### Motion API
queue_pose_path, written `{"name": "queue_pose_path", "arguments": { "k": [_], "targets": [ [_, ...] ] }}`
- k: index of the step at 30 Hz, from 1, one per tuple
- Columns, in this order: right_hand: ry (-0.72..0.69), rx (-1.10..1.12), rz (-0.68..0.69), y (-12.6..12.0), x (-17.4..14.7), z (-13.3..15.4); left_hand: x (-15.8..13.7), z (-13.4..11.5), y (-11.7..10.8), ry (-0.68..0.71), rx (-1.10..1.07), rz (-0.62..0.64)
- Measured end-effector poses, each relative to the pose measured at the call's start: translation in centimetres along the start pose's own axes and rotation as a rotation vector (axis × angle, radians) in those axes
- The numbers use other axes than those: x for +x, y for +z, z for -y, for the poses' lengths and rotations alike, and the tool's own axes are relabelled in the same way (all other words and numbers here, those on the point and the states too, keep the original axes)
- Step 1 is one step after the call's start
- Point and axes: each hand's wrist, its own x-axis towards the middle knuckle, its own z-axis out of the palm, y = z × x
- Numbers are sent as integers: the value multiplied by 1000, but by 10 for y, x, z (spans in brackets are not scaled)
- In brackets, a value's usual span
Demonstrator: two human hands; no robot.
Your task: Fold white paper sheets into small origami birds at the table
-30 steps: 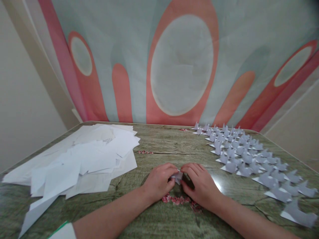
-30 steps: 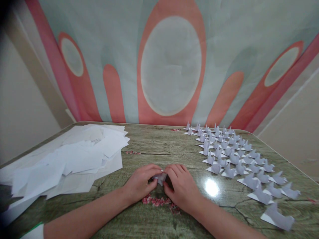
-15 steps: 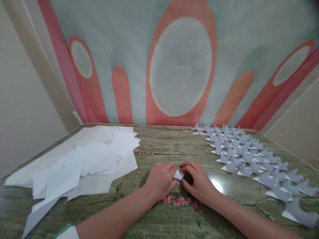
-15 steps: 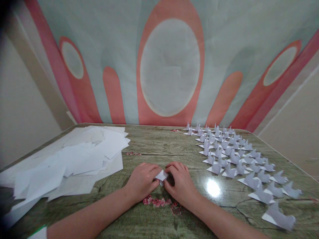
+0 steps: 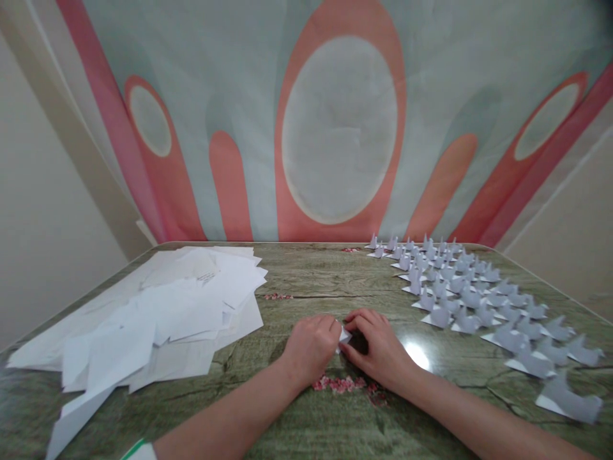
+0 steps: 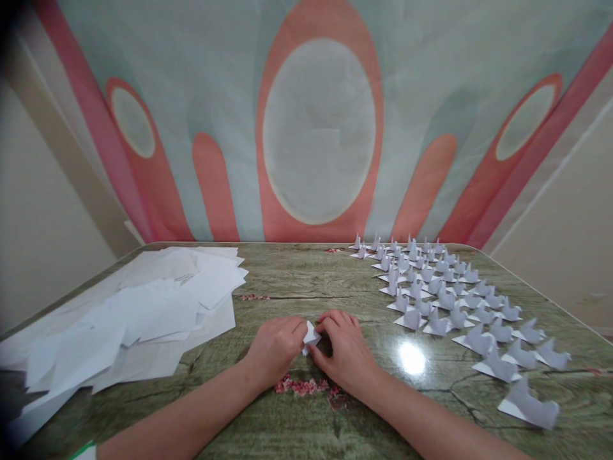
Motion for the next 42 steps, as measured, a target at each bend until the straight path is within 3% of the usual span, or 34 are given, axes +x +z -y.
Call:
{"name": "queue_pose_path", "arguments": {
  "k": [9, 23, 35, 42],
  "targets": [
    [17, 1, 22, -2, 0, 3, 4, 9, 14, -126, -199, -72],
    [19, 22, 35, -4, 1, 6, 2, 7, 14, -103, -61, -81],
    [29, 6, 69, -5, 0, 5, 0, 11, 17, -270, -515, -149],
    [3, 49, 91, -9, -1, 3, -7, 9, 12, -328, -589, -131]
  ]
}}
